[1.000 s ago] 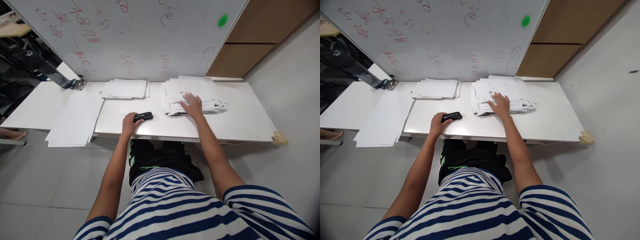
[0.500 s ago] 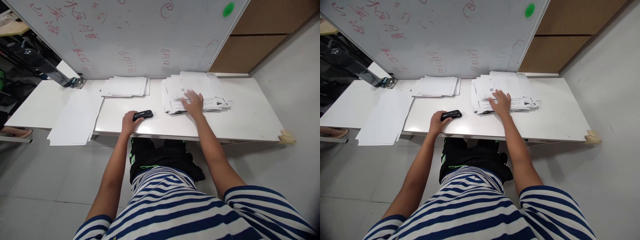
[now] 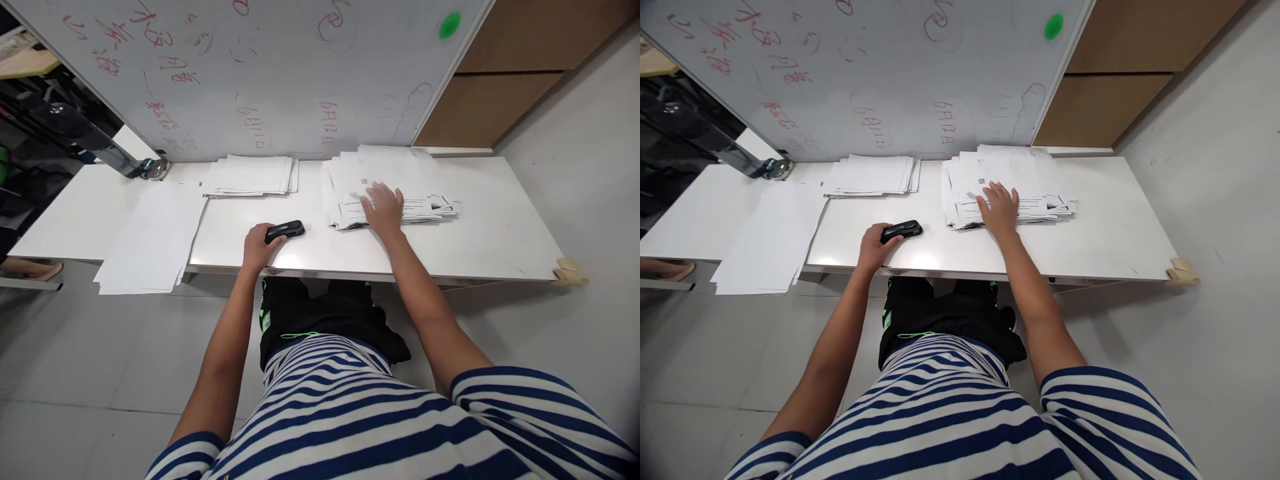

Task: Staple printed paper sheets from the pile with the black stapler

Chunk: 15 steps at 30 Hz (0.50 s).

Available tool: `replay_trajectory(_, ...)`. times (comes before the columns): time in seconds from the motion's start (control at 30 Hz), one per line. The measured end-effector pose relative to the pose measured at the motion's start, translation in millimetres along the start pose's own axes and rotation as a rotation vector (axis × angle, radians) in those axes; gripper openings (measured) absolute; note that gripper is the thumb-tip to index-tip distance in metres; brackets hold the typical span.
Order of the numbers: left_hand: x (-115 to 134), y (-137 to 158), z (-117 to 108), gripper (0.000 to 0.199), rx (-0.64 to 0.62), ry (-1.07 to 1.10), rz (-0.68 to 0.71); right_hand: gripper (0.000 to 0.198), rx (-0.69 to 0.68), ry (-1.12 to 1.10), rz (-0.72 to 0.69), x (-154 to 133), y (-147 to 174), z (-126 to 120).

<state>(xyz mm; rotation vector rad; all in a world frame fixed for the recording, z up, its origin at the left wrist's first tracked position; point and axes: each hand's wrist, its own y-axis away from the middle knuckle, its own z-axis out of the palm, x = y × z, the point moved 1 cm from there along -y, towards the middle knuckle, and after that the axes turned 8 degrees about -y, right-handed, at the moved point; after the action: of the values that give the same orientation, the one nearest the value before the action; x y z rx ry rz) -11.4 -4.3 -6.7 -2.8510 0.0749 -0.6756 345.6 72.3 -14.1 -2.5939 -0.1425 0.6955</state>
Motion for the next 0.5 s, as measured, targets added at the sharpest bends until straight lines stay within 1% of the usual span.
replay_trajectory(0.07,-1,0,1,0.039,0.001,-0.004,-0.005,0.042,-0.033,0.055,0.0,-6,1,-3)
replay_trajectory(0.13,0,0,0,0.04,-0.002,-0.003,-0.002,0.043,-0.102,0.118,-0.014,-14,-1,-9)
replay_trajectory(0.2,0,0,0,0.039,-0.005,0.0,0.004,0.044,-0.194,0.188,-0.087,-21,-7,-17)
replay_trajectory(0.33,1,-1,-1,0.04,-0.01,-0.006,-0.007,0.04,-0.42,0.317,-0.306,-31,-26,-30)
replay_trajectory(0.43,0,-1,0,0.041,-0.01,-0.013,-0.01,0.043,-0.561,0.398,-0.358,-35,-39,-33)
replay_trajectory(0.5,0,0,0,0.042,-0.007,-0.011,-0.01,0.055,-0.626,0.453,-0.382,-37,-45,-33)
